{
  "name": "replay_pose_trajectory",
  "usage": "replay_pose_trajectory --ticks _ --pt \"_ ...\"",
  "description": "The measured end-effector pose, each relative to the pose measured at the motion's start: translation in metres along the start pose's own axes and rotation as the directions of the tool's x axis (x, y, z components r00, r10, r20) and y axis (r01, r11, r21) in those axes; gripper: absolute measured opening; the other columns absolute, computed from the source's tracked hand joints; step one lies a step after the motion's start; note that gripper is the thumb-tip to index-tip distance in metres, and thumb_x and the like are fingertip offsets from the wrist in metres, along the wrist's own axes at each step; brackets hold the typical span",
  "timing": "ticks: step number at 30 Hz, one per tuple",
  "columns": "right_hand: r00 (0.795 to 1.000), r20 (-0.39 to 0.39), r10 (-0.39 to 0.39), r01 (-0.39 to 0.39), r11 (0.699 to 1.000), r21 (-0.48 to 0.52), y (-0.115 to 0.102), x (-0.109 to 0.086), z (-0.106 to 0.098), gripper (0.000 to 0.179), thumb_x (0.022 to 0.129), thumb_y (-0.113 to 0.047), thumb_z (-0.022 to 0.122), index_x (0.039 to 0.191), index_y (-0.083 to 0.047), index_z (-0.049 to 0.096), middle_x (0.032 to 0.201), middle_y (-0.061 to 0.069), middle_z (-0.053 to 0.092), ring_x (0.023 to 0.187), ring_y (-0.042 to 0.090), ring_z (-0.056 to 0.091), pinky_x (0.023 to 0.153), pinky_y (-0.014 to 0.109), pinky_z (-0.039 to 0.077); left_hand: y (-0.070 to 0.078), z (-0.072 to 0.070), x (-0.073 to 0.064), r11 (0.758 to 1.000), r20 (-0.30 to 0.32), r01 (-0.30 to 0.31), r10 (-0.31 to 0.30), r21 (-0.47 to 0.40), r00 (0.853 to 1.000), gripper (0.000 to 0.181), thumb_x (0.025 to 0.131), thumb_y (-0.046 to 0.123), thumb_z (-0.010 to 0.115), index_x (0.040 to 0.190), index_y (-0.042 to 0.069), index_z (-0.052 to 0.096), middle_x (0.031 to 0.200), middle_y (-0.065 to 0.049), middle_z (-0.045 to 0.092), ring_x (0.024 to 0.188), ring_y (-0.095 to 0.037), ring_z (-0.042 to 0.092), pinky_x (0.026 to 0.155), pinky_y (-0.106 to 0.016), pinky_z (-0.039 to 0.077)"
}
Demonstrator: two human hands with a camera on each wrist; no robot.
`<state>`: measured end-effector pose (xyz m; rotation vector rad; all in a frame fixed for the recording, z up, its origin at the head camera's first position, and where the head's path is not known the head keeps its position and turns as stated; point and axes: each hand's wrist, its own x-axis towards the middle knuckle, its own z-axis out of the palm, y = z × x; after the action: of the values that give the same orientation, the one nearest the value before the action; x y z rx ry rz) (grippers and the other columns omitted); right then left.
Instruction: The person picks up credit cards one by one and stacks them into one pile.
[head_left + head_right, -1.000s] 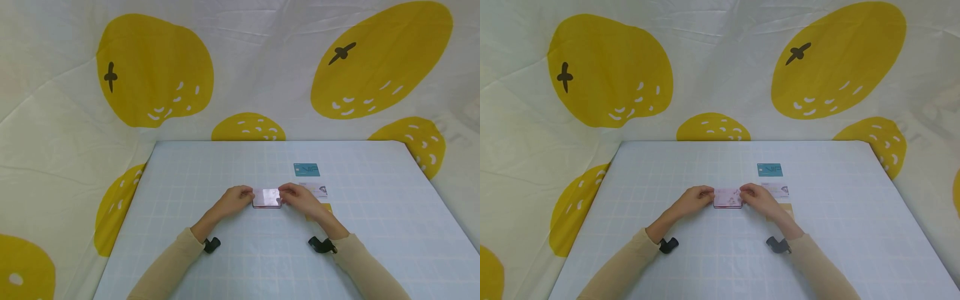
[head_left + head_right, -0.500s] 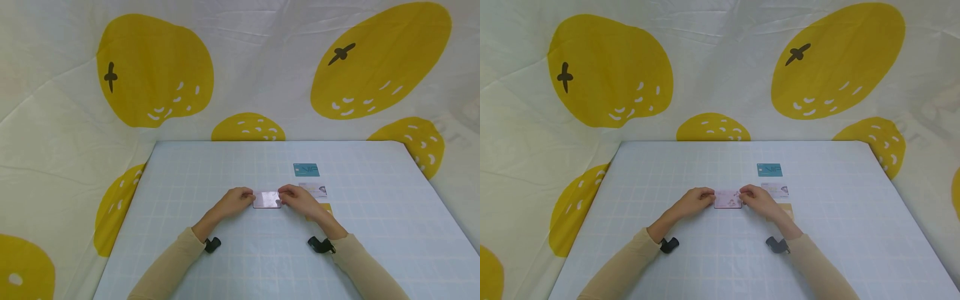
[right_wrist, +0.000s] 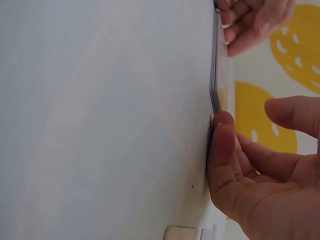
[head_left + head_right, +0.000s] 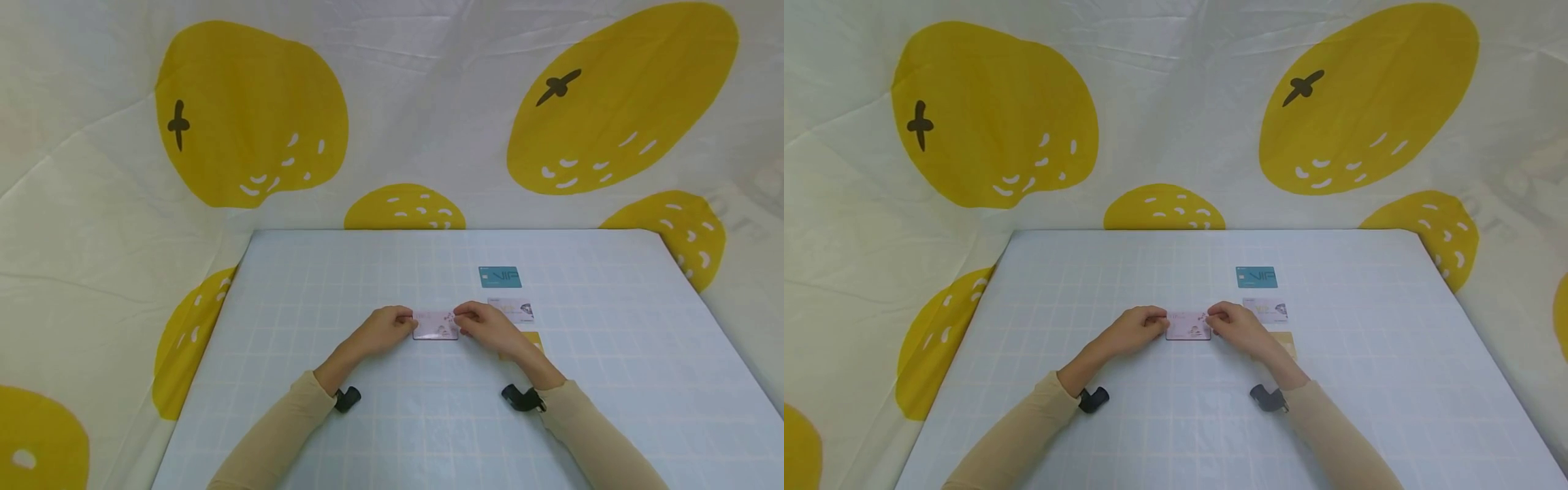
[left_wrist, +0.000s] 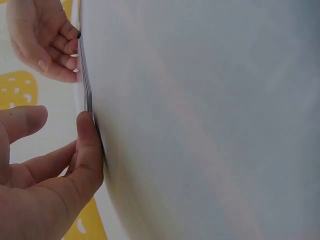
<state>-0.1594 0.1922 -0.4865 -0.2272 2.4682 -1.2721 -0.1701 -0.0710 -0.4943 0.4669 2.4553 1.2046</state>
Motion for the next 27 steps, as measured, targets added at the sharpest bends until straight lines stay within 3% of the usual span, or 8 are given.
replay_pose_trajectory --ticks 27 --pt "1.0 -0.001 0.003 -0.003 1.0 0.031 0.0073 0.0036 -0.0007 0.032 0.101 -0.026 0.06 0.124 -0.004 0.064 0.107 0.006 0.068 0.088 0.019 0.063 0.083 0.035 0.052 -0.0007 0.0006 -0.0026 0.999 0.014 0.026 -0.025 -0.048 1.0 0.046 0.099 0.031 0.062 0.131 -0.002 0.061 0.114 -0.005 0.068 0.102 -0.015 0.063 0.09 -0.037 0.052"
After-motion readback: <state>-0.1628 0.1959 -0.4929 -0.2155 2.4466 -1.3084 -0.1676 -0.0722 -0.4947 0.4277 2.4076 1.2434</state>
